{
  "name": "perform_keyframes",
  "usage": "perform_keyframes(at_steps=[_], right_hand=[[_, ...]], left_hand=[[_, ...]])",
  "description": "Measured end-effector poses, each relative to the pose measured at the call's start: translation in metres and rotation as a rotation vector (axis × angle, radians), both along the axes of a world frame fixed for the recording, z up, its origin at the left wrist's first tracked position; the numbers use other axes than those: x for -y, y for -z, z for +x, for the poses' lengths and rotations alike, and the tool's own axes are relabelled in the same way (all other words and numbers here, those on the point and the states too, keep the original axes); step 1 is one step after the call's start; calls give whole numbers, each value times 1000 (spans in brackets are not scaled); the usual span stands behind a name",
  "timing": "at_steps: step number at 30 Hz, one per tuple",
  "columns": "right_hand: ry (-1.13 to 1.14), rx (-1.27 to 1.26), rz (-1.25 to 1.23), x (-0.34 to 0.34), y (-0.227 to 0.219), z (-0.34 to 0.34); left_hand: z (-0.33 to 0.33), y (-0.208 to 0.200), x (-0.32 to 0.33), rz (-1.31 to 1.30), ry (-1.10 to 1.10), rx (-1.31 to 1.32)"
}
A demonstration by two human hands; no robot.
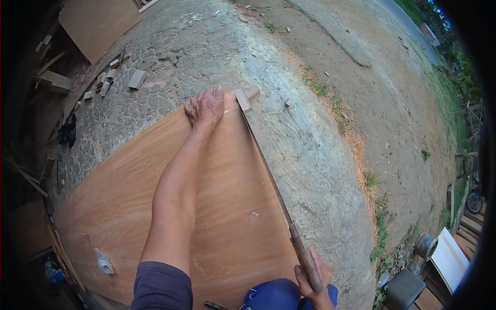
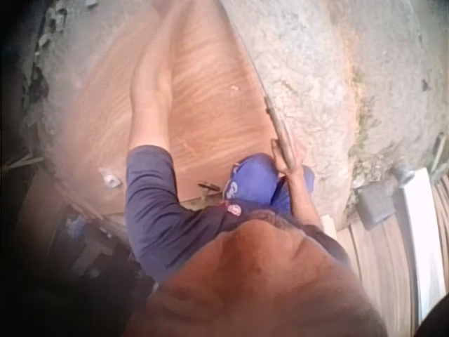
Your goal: The person hammers nails into a large plywood sheet while sitting on the floor. They then pick up a wooden frame and place it on the plywood, followed by using a hand saw to cut a small piece of wood on the sheet's edge.
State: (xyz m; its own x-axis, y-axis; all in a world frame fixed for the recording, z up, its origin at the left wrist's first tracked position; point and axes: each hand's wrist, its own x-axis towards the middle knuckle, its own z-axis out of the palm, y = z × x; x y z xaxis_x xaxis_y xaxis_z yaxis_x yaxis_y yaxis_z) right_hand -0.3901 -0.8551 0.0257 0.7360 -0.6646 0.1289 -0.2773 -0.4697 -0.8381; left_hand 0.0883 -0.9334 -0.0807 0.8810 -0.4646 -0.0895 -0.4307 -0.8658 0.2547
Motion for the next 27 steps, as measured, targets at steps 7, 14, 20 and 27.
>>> perform_keyframes(at_steps=[7,14,20,27], right_hand=[[32,154,74,85,23,211],[-4,-47,-49,-3,-12,0],[10,157,65,80,27,184],[-25,-43,5,4,-11,12]], left_hand=[[-3,-11,3,-5,-12,-11],[-2,-6,-5,19,5,-26],[-1,-6,-1,14,-37,-25],[-3,-1,-7,19,-25,-16]])
